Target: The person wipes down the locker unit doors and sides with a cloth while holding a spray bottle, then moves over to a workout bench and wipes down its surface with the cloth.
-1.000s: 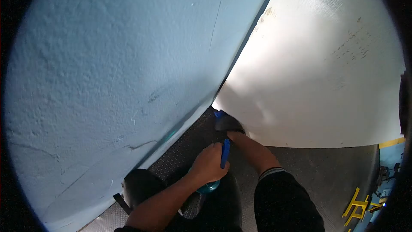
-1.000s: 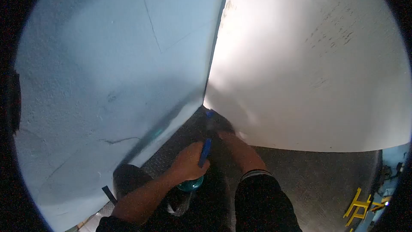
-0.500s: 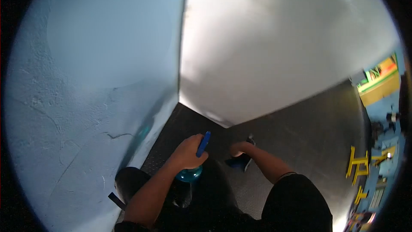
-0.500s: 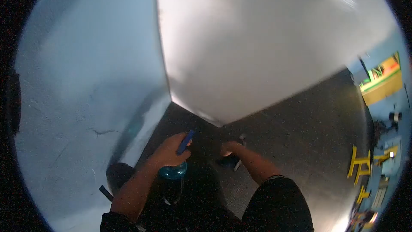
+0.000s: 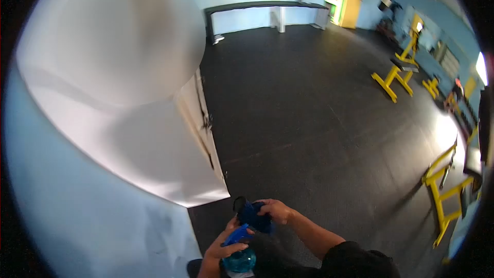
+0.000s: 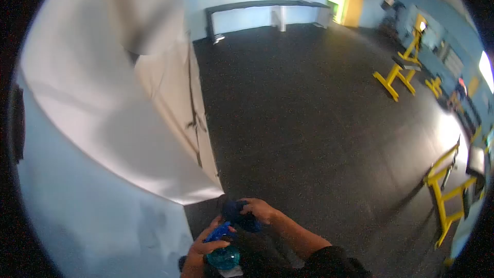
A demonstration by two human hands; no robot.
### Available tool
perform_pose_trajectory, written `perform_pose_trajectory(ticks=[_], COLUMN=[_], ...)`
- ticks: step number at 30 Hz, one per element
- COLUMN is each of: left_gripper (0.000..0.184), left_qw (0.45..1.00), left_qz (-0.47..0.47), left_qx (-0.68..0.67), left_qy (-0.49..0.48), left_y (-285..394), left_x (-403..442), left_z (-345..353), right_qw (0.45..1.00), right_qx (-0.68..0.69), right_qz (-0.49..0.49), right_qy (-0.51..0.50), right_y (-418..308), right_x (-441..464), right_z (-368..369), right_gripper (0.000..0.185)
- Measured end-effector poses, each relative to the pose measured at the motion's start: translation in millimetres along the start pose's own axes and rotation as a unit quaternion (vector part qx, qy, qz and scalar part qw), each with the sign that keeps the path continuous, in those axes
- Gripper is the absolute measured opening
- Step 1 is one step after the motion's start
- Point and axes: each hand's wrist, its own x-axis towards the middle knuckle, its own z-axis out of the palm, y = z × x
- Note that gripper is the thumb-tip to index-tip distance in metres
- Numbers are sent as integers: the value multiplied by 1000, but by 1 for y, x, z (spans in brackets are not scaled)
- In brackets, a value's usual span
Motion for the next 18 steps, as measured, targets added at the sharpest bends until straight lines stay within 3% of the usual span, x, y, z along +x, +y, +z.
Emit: perform_pose_trajectory(ticks=[4, 7, 11, 14, 18], left_gripper=[42, 43, 46, 51, 51], left_qw=[996, 986, 981, 971, 960], left_qz=[-84, -81, -93, -127, -72], left_qx=[1, 120, 100, 112, 124], left_qy=[-13, -87, -139, -171, -239], left_y=[121, 175, 265, 297, 332], left_x=[13, 22, 37, 59, 97], left_z=[75, 112, 204, 260, 355], right_qw=[993, 989, 976, 951, 914], right_qx=[116, 136, 135, 217, 270], right_qz=[-10, -31, -57, -128, -177], right_qy=[8, 57, 164, 178, 245], right_y=[-54, -87, -132, -125, -136], right_x=[-108, -193, -318, -375, -455], right_z=[5, 8, -10, -41, -82], right_gripper=[51, 49, 47, 49, 50])
